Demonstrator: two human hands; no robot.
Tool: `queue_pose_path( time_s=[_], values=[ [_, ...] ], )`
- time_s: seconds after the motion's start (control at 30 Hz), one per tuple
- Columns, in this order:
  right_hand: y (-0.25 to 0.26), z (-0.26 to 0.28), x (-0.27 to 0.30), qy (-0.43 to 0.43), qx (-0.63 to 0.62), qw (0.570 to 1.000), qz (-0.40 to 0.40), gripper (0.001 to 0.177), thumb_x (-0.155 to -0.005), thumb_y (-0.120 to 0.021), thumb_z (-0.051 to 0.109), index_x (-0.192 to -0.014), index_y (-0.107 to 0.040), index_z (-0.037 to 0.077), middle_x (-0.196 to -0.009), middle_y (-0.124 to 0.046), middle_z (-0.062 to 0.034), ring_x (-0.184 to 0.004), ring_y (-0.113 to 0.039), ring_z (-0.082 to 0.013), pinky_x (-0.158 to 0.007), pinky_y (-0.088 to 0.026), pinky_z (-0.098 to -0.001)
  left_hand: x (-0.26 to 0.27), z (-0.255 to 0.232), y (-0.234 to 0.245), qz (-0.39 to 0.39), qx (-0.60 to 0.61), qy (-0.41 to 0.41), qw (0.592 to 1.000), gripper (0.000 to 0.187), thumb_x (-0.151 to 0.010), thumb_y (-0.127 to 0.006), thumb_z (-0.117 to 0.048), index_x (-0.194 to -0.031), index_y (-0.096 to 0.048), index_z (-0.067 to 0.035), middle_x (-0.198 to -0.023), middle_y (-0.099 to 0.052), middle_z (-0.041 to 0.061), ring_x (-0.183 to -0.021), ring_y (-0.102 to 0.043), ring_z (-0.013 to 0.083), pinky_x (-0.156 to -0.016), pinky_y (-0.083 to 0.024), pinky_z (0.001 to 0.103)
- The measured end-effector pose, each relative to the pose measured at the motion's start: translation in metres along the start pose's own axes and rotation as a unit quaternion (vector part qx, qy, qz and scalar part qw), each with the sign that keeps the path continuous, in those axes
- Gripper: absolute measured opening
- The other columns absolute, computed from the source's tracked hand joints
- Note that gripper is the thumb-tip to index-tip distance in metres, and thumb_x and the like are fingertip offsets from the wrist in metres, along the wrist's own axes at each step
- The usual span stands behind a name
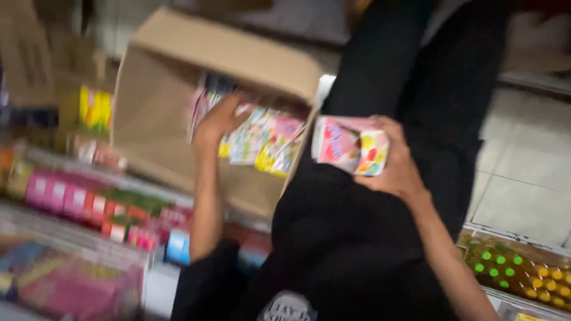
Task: The person sits on the floor and repeatedly picks small packets from a cardboard box, stacks them in their hands, and places them onto a nearby shelf. The person handles the packets one by one or in small groups, organizing them into rows on the shelf.
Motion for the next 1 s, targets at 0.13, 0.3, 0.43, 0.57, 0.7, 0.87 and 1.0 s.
queue_pose_path(
  time_s=[0.13, 0.3, 0.43, 0.57, 0.7, 0.87, 1.0],
  values=[
    [-0.004, -0.001, -0.003, 0.059, 0.026, 0.998, 0.004, 0.106, -0.059, -0.092, 0.018, -0.145, -0.034, 0.003, -0.146, -0.047, -0.0258, -0.138, -0.054, -0.0408, -0.117, -0.046, -0.0451, -0.047, 0.017, -0.036, 0.040, -0.136, 0.018, 0.990, 0.042, -0.082, -0.079, -0.026, -0.117, -0.073, -0.003, -0.119, -0.068, 0.025, -0.116, -0.060, 0.0417, -0.099, -0.046, 0.047],
    [-0.005, -0.007, -0.001, 0.055, 0.040, 0.998, -0.013, 0.104, -0.062, -0.089, 0.016, -0.148, -0.030, 0.004, -0.147, -0.048, -0.0252, -0.137, -0.056, -0.0402, -0.118, -0.046, -0.0454, -0.075, 0.016, -0.130, 0.170, -0.284, 0.065, 0.941, 0.024, -0.074, -0.078, -0.018, -0.096, -0.077, -0.008, -0.096, -0.074, 0.017, -0.096, -0.071, 0.0359, -0.085, -0.055, 0.049],
    [-0.005, -0.008, -0.002, 0.038, 0.048, 0.998, -0.021, 0.101, -0.070, -0.091, 0.017, -0.149, -0.030, 0.002, -0.147, -0.051, -0.0237, -0.137, -0.058, -0.0375, -0.119, -0.046, -0.0440, -0.076, 0.015, -0.194, 0.099, -0.360, 0.029, 0.927, 0.013, -0.083, -0.067, -0.014, -0.089, -0.079, -0.014, -0.091, -0.077, 0.013, -0.092, -0.074, 0.0321, -0.086, -0.053, 0.049],
    [-0.004, -0.005, -0.004, 0.052, 0.057, 0.997, -0.013, 0.103, -0.068, -0.091, 0.017, -0.148, -0.029, 0.001, -0.145, -0.051, -0.0236, -0.135, -0.058, -0.0363, -0.118, -0.046, -0.0433, -0.086, 0.056, -0.216, 0.095, -0.282, 0.045, 0.954, 0.014, -0.087, -0.065, -0.015, -0.090, -0.078, -0.011, -0.095, -0.075, 0.015, -0.094, -0.073, 0.0346, -0.084, -0.055, 0.048],
    [-0.003, -0.005, -0.006, 0.029, 0.046, 0.998, -0.024, 0.102, -0.070, -0.091, 0.017, -0.148, -0.029, -0.001, -0.144, -0.054, -0.0224, -0.131, -0.061, -0.0338, -0.115, -0.048, -0.0415, -0.090, 0.088, -0.193, 0.033, -0.194, -0.005, 0.980, 0.025, -0.079, -0.066, -0.004, -0.102, -0.074, -0.010, -0.108, -0.072, 0.016, -0.105, -0.068, 0.0377, -0.091, -0.053, 0.048],
    [-0.001, 0.000, -0.010, 0.039, 0.046, 0.998, -0.028, 0.098, -0.070, -0.090, 0.016, -0.147, -0.032, -0.001, -0.138, -0.056, -0.0210, -0.126, -0.062, -0.0329, -0.111, -0.050, -0.0403, -0.067, 0.062, -0.129, -0.061, -0.106, -0.013, 0.992, 0.039, -0.078, -0.074, -0.005, -0.116, -0.066, -0.006, -0.109, -0.067, 0.015, -0.101, -0.064, 0.0321, -0.086, -0.053, 0.042],
    [0.001, 0.003, -0.012, 0.038, 0.035, 0.998, -0.036, 0.095, -0.071, -0.090, 0.015, -0.145, -0.032, -0.001, -0.133, -0.060, -0.0192, -0.123, -0.065, -0.0325, -0.109, -0.050, -0.0404, -0.031, -0.026, -0.048, -0.129, 0.050, 0.000, 0.990, 0.053, -0.082, -0.084, -0.013, -0.127, -0.059, -0.003, -0.101, -0.063, 0.015, -0.088, -0.063, 0.0250, -0.076, -0.052, 0.037]
  ],
)
Point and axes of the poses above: each hand's wrist, its own x-axis away from the middle knuckle, its own y-axis out of the back of the hand, z = x × y, the point moved 6 cm from there along -x, towards the middle knuckle
